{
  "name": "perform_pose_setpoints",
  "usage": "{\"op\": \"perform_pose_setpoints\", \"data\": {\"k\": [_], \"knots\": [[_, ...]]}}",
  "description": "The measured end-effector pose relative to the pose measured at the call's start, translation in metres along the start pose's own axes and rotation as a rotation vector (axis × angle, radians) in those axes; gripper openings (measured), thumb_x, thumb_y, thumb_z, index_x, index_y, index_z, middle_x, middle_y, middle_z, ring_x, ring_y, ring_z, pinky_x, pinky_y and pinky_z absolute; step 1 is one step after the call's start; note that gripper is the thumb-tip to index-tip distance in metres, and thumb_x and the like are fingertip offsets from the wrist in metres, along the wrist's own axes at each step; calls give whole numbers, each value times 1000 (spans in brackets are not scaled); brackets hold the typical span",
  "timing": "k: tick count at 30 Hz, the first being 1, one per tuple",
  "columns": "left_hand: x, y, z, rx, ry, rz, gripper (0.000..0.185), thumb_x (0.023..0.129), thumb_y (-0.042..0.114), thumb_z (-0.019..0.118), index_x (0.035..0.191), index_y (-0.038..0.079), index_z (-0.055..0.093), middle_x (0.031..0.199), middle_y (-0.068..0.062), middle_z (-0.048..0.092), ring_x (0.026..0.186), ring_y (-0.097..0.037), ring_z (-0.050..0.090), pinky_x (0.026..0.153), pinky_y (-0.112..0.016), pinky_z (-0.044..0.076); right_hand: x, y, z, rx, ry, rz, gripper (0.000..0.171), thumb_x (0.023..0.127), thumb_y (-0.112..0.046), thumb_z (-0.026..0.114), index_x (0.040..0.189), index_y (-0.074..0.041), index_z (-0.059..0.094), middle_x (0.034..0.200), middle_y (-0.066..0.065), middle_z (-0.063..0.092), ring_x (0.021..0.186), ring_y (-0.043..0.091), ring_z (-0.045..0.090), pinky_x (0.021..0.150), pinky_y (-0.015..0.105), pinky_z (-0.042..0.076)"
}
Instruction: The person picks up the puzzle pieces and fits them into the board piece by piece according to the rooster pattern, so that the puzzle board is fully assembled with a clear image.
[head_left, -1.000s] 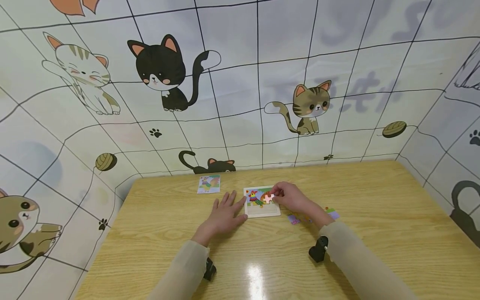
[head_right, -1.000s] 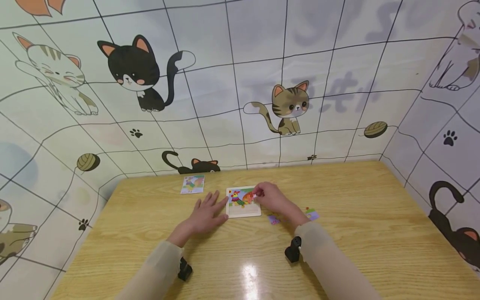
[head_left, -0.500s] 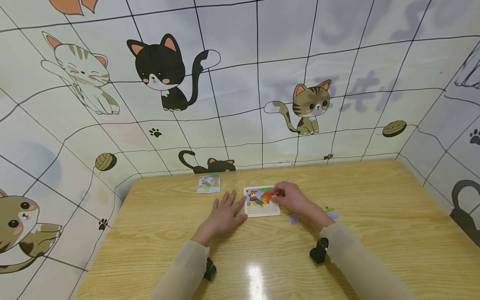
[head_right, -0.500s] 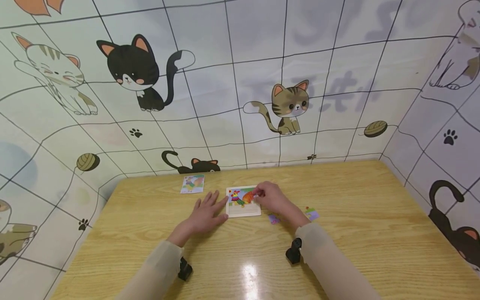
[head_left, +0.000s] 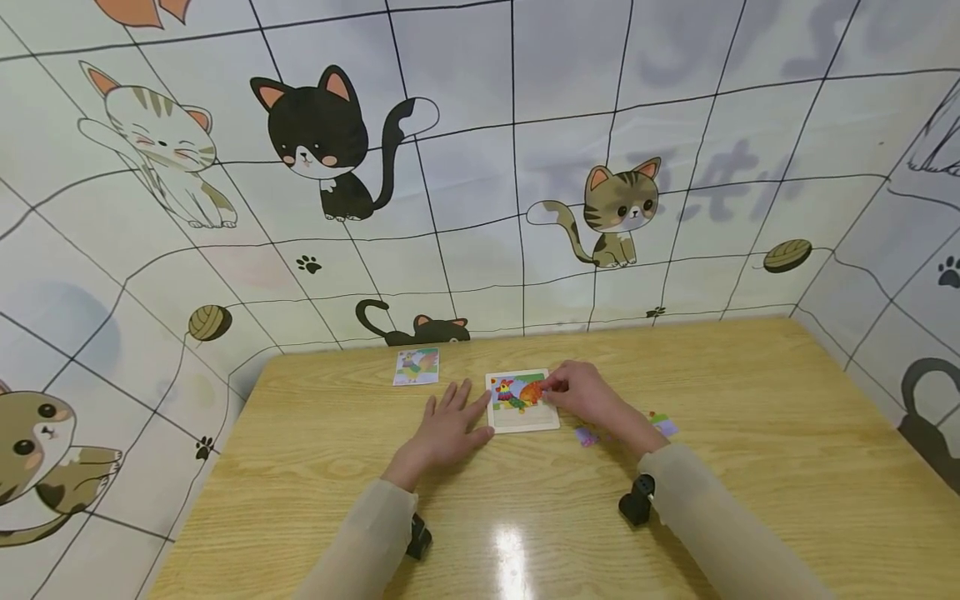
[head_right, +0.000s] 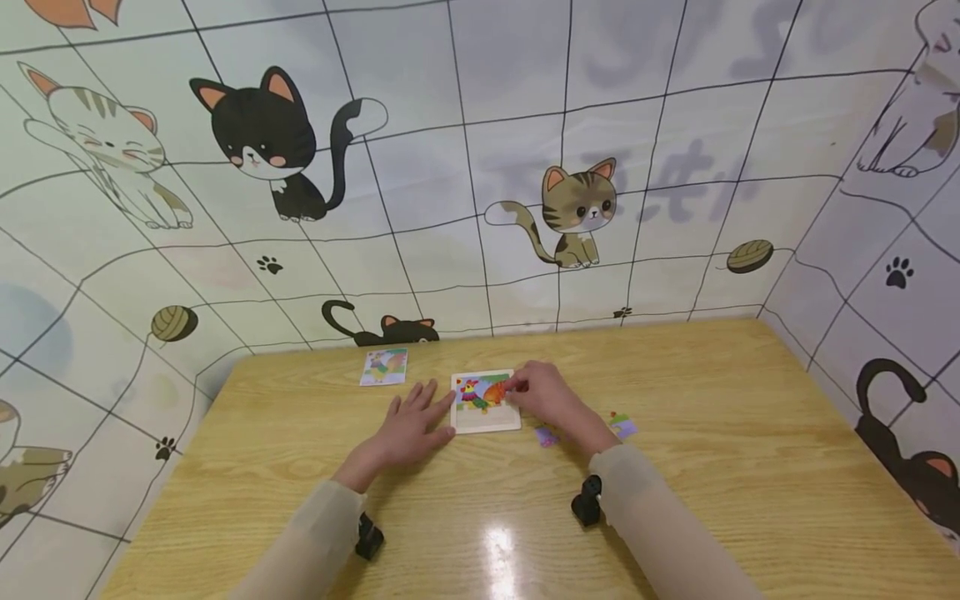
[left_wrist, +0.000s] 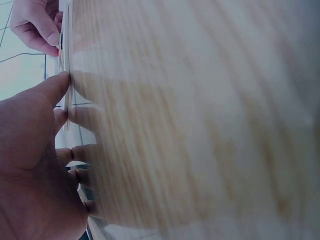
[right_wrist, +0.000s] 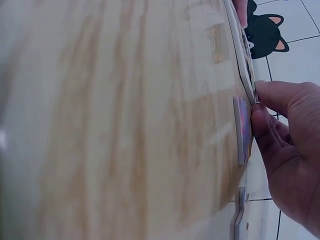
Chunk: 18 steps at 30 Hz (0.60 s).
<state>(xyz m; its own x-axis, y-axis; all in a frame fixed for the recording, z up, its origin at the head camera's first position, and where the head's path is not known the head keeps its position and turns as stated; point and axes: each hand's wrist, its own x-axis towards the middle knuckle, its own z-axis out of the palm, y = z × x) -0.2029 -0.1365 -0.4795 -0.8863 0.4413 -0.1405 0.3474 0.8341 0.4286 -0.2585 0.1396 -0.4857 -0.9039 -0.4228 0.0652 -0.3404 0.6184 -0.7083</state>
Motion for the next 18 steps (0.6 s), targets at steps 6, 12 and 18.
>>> {"op": "perform_pose_setpoints", "data": {"k": [6,12,18], "knots": [[0,0,0,5,-7,-9,64,107,43,51,162,16,35,169,-21,14,155,-43,7,118,-69,6,-1,3,-1,13,-12,-13,13,95,-8,72,105,-2,77,93,3,63,78,16,55,70,34,48],[0,1,0,9,-8,-17,63,107,43,51,162,17,34,169,-20,13,155,-42,6,118,-68,5,-1,5,-1,19,-25,-16,13,96,-10,71,106,-3,76,94,4,63,79,16,56,70,34,48],[0,-1,2,10,-6,-16,64,107,44,51,162,17,34,169,-20,13,155,-42,6,118,-68,5,-1,6,0,35,-26,-16,14,94,-9,72,106,-2,75,92,3,61,78,16,55,70,34,48]]}}
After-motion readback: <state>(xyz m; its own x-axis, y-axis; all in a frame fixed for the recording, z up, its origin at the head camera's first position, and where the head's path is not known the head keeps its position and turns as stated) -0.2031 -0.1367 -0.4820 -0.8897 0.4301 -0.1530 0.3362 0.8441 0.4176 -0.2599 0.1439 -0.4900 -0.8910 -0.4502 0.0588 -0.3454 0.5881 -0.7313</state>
